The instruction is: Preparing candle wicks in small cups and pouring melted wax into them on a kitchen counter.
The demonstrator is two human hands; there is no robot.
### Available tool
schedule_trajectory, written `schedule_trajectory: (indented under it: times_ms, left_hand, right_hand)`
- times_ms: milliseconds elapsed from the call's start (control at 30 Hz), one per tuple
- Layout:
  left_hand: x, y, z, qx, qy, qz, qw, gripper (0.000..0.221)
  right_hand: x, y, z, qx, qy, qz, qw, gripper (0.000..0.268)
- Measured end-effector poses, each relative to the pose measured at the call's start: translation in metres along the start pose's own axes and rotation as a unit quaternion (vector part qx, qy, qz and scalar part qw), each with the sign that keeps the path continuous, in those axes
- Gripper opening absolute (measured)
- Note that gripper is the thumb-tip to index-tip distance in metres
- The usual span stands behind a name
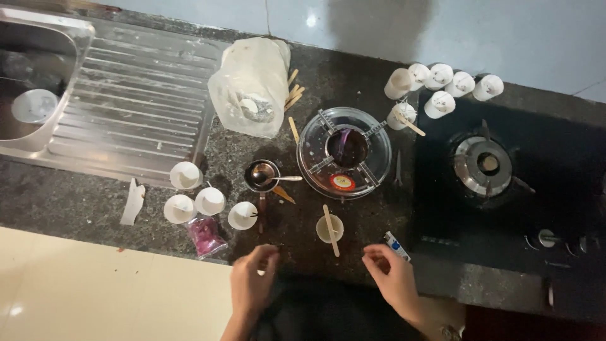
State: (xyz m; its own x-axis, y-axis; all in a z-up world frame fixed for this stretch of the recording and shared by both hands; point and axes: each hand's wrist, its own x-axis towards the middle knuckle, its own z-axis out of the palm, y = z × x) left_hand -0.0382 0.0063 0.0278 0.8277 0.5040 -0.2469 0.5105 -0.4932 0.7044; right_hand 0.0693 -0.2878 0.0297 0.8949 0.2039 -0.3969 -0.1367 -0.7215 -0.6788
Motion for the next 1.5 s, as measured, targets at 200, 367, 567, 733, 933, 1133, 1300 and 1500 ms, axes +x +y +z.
schedule_trajectory:
  times_ms: [200, 367, 567, 733, 933, 1133, 1300, 1500]
  left_hand:
    - [0.005, -0.069, 0.015, 0.191, 0.248, 0.02, 0.95, 0.011]
    - [0.014, -0.075, 0.01, 0.117, 0.252, -0.112, 0.954, 0.005]
    - [0.03, -0.096, 0.027, 0.163, 0.273, -0.074, 0.945, 0.013]
    - [0.031, -0.099, 0.037, 0.24, 0.318, 0.011, 0.917, 0.025]
    - [0.027, -0.094, 0.038, 0.2, 0.239, 0.009, 0.95, 0.028]
    - [0.025, -0.092, 0.035, 0.208, 0.233, 0.019, 0.95, 0.03]
    - [0.02, -0.094, 0.036, 0.2, 0.27, 0.058, 0.94, 0.033]
    - [-0.001, -0.03, 0.001, 0.077, 0.264, 0.087, 0.957, 0.024]
  right_hand:
    - [0.021, 0.007, 0.036, -0.223, 0.012, -0.094, 0.97, 0.037]
    - [0.037, 0.023, 0.049, -0.304, 0.071, -0.191, 0.931, 0.024]
    - [0.033, 0.023, 0.048, -0.262, 0.085, -0.202, 0.94, 0.012]
    - [0.016, 0.024, 0.046, -0.175, 0.056, -0.098, 0.978, 0.008]
    - [0.019, 0.044, 0.065, -0.071, -0.041, -0.116, 0.99, 0.026]
    - [0.025, 0.055, 0.07, -0.18, -0.026, -0.244, 0.953, 0.022]
    - [0.022, 0.049, 0.068, -0.24, -0.018, -0.294, 0.925, 0.013]
    - [0.004, 0.058, 0.03, -0.16, 0.045, -0.111, 0.98, 0.014]
